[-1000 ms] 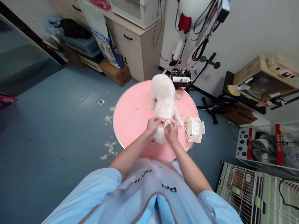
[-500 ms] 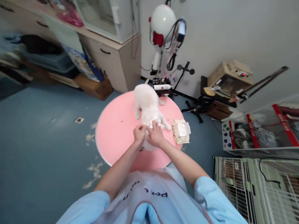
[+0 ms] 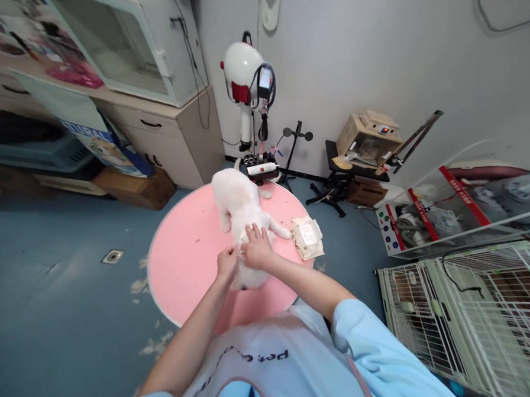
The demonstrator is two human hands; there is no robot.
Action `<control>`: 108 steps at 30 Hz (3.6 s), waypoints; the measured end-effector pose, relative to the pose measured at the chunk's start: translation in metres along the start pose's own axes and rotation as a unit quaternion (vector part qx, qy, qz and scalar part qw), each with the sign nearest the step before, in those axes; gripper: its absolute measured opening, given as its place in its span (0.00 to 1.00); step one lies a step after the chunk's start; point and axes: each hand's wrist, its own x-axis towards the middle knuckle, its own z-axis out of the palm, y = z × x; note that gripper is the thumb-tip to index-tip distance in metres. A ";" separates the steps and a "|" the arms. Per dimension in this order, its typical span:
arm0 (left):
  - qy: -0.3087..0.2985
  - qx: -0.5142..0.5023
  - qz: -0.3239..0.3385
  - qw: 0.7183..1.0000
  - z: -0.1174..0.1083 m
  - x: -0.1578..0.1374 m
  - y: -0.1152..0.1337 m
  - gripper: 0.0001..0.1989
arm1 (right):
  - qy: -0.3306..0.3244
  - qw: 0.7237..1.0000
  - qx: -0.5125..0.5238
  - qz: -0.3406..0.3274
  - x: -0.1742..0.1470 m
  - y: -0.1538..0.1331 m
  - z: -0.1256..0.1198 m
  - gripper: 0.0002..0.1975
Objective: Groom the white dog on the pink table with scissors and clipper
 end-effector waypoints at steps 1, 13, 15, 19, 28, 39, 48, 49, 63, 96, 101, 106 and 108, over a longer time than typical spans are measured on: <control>0.018 0.000 0.008 1.000 0.002 0.000 0.003 0.11 | 0.016 1.000 -0.013 0.001 -0.001 -0.003 0.000 0.15; 0.055 -0.103 0.007 0.993 0.004 0.007 0.016 0.17 | -0.087 0.987 0.121 0.064 0.013 0.000 -0.022 0.20; 0.060 -0.127 -0.016 0.990 0.002 0.009 0.015 0.18 | -0.067 0.990 0.101 0.069 0.013 -0.007 -0.017 0.19; 0.047 -0.149 -0.038 0.987 0.000 0.010 0.013 0.19 | -0.056 0.992 0.091 0.063 0.014 -0.013 -0.006 0.16; 0.062 -0.184 -0.049 0.980 0.006 -0.003 0.016 0.17 | -0.032 0.997 0.041 0.048 0.008 -0.013 -0.016 0.14; 0.065 -0.160 -0.058 0.983 0.012 -0.004 0.020 0.11 | -0.050 0.998 0.031 0.007 0.003 -0.004 -0.019 0.15; 0.037 -0.163 -0.048 0.985 0.011 -0.006 0.020 0.11 | -0.040 0.998 0.051 0.005 -0.004 -0.001 -0.008 0.13; 0.033 -0.162 -0.045 0.985 0.012 -0.007 0.019 0.11 | -0.039 0.997 0.062 -0.003 -0.004 0.002 -0.008 0.12; -0.044 -0.156 -0.006 0.987 0.009 -0.017 0.015 0.05 | 0.058 0.980 0.178 -0.066 -0.041 0.049 0.026 0.11; -0.013 0.068 0.207 0.976 0.020 -0.039 -0.004 0.17 | 0.248 0.905 0.317 0.136 -0.071 0.058 0.015 0.14; -0.090 0.112 0.268 0.953 0.019 -0.039 0.005 0.19 | 0.185 0.960 0.201 0.052 -0.046 0.050 -0.011 0.14; -0.112 0.136 0.268 0.947 0.028 -0.040 0.007 0.18 | 0.105 0.977 0.175 0.059 -0.025 0.061 0.004 0.10; -0.109 0.131 0.274 0.947 0.033 -0.041 0.007 0.17 | 0.124 0.973 0.175 0.084 -0.026 0.070 0.011 0.11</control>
